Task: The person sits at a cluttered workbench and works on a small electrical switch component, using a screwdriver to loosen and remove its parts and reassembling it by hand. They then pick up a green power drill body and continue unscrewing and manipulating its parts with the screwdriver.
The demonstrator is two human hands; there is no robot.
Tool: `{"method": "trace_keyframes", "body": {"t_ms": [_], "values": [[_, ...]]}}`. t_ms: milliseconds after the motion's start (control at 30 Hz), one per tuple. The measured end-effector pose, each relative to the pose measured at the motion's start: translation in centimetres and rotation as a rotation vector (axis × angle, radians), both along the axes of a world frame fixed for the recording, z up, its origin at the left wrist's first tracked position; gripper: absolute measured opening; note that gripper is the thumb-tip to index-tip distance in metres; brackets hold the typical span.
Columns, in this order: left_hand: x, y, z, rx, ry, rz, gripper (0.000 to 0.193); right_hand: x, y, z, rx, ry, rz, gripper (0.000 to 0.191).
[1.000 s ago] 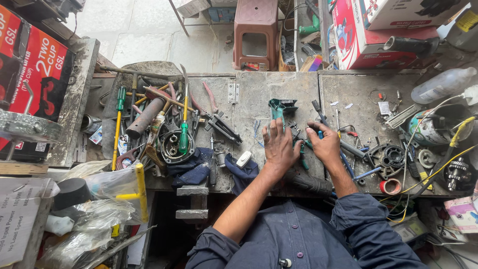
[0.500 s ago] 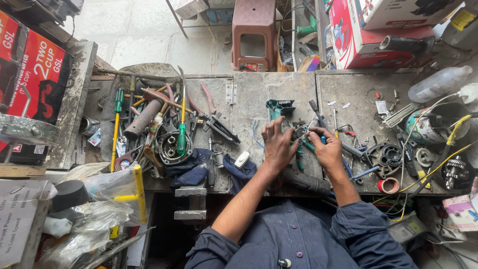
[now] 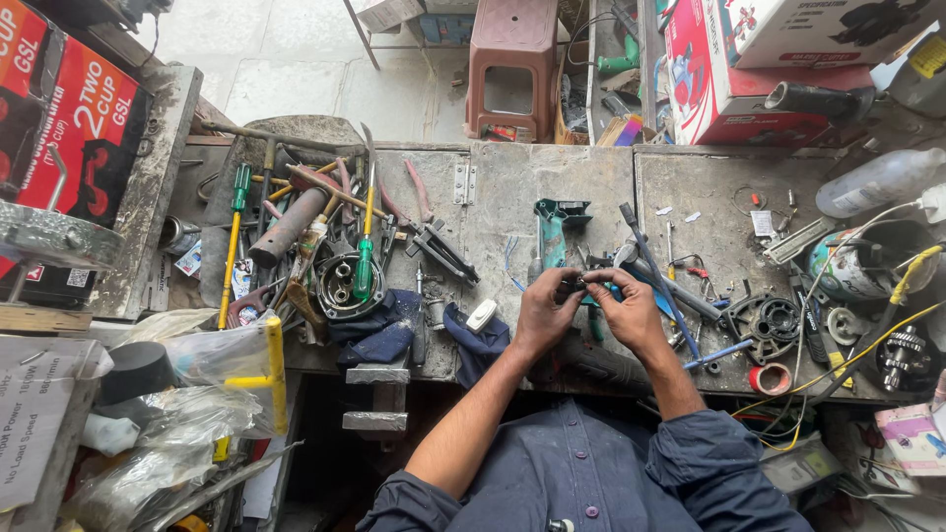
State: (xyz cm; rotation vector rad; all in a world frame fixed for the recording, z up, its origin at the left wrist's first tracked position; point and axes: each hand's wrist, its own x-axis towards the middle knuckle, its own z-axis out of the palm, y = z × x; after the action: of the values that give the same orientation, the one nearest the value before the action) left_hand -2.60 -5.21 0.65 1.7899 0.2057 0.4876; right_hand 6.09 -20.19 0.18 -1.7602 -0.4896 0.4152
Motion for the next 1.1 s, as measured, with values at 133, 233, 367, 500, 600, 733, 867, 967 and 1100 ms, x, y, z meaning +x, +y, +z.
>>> {"method": "trace_keyframes", "body": {"t_ms": [133,233,367,500,600,733,867,967,1100], "values": [[0.0,-0.1,-0.4,0.035,-0.007,-0.006,0.031,0.1,0.2,-0.2,-0.035,-0.014,-0.022,0.015],[0.0,-0.1,-0.5,0.033,-0.033,-0.008,0.03,0.1,0.2,-0.4,-0.037,-0.026,-0.034,0.015],[0.0,-0.1,-0.6,0.036,-0.037,-0.012,0.029,0.0,0.0,-0.3,-0.051,-0.034,-0.029,0.015],[0.1,-0.1,-0.6,0.053,-0.025,-0.013,0.029,-0.2,0.0,-0.3,-0.06,-0.051,-0.038,0.014],[0.2,-0.1,-0.7,0.044,-0.013,-0.015,0.03,-0.3,0.1,-0.3,-0.053,-0.056,-0.045,0.014],[0.2,0.0,-1.0,0.052,-0.026,-0.02,0.03,-0.3,0.2,0.0,-0.077,-0.062,-0.055,0.015],[0.3,0.0,-1.1,0.047,-0.015,-0.016,0.029,-1.0,0.7,1.0,-0.089,-0.105,-0.123,0.015],[0.3,0.0,-1.1,0.029,-0.011,-0.021,0.029,-2.2,1.0,2.1,-0.148,-0.269,-0.175,0.014],[0.3,0.0,-1.0,0.075,-0.052,-0.012,0.028,-3.0,1.6,3.6,-0.284,-0.476,-0.181,0.014]]}}
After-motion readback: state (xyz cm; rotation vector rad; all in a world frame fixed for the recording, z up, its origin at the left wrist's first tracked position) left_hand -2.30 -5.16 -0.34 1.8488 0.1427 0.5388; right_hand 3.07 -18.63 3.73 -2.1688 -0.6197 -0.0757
